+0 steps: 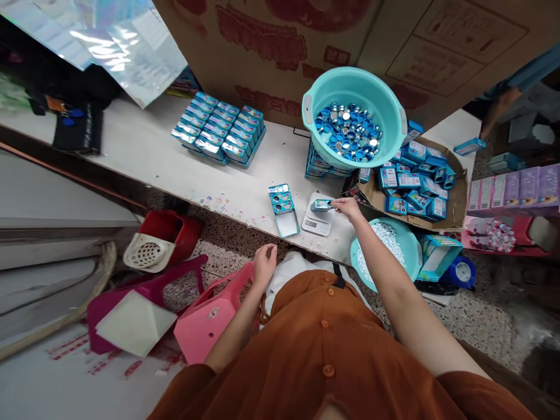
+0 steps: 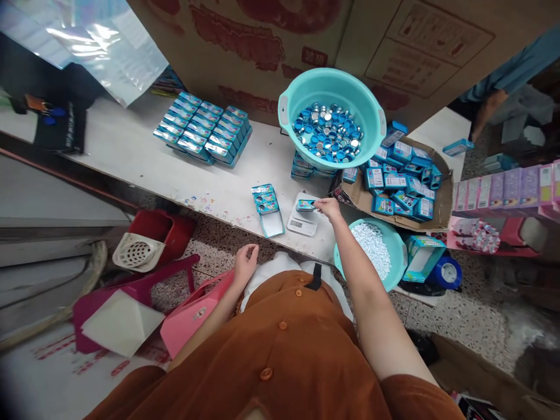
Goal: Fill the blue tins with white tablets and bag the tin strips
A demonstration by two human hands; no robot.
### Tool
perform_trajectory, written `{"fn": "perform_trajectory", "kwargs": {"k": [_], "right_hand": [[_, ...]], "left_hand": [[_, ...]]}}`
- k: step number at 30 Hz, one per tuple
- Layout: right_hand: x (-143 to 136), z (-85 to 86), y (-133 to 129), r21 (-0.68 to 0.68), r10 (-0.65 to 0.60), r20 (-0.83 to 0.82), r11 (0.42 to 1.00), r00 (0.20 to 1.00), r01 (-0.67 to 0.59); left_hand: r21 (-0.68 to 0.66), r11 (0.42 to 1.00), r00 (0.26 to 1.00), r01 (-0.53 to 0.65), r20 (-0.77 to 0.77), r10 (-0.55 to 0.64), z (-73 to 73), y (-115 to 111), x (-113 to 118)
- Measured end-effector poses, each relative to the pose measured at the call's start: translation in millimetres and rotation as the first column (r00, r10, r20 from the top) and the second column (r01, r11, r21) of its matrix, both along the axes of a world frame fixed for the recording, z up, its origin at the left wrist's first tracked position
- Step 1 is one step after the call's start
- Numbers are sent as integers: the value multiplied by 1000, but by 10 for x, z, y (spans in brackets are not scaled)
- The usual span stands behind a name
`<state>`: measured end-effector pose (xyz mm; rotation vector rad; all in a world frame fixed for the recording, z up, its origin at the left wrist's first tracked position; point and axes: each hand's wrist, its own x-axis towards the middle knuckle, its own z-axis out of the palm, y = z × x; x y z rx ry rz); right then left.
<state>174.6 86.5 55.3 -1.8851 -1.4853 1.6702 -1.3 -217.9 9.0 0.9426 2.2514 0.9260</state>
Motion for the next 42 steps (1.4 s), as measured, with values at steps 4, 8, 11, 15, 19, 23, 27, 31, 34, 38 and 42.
{"fn": "perform_trajectory", "kwargs": {"k": [4,8,11,15,19,23,27,31,34,38,42], "right_hand": [[-22,-16,8,12,-16,19,1000,1000,16],[-25,-11,9,-20,-47,-20,999,999,47],[-8,13,12,-74,-88,-71,994,994,83],[39,68,30,-172,-145,-174,978,974,115],[90,109,45,-326,-247,-258,932,934,156],[123,93,28,-225,-196,-204,963,959,149],[120,50,-1,-126,-167,-160,981,973,148],[98,26,-25,-34,-124,-116,992,986,121],[90,21,-46,21,-90,-76,996,993,92],[91,11,-60,175,40,154,982,987,-67],[76,-12,-47,270,170,340,924,925,-270]], "left_hand": [[-1,1000,1000,-20,11,20,-14,-36,13],[-12,999,999,-36,20,37,-31,-41,21],[-13,999,999,-36,23,36,-51,-38,18],[-6,1000,999,-27,25,27,-69,-34,0],[-6,1000,999,-22,32,23,-71,-29,-22],[-4,1000,999,-16,34,17,-68,-17,-31],[3,1000,1000,-9,30,9,-88,-16,-29],[0,1000,999,-18,33,18,-125,-30,-24],[1,1000,999,-19,36,19,-138,-43,-19],[-5,1000,999,-12,33,12,-128,-60,-10],[-3,1000,999,-12,34,12,-120,-71,-4]]}}
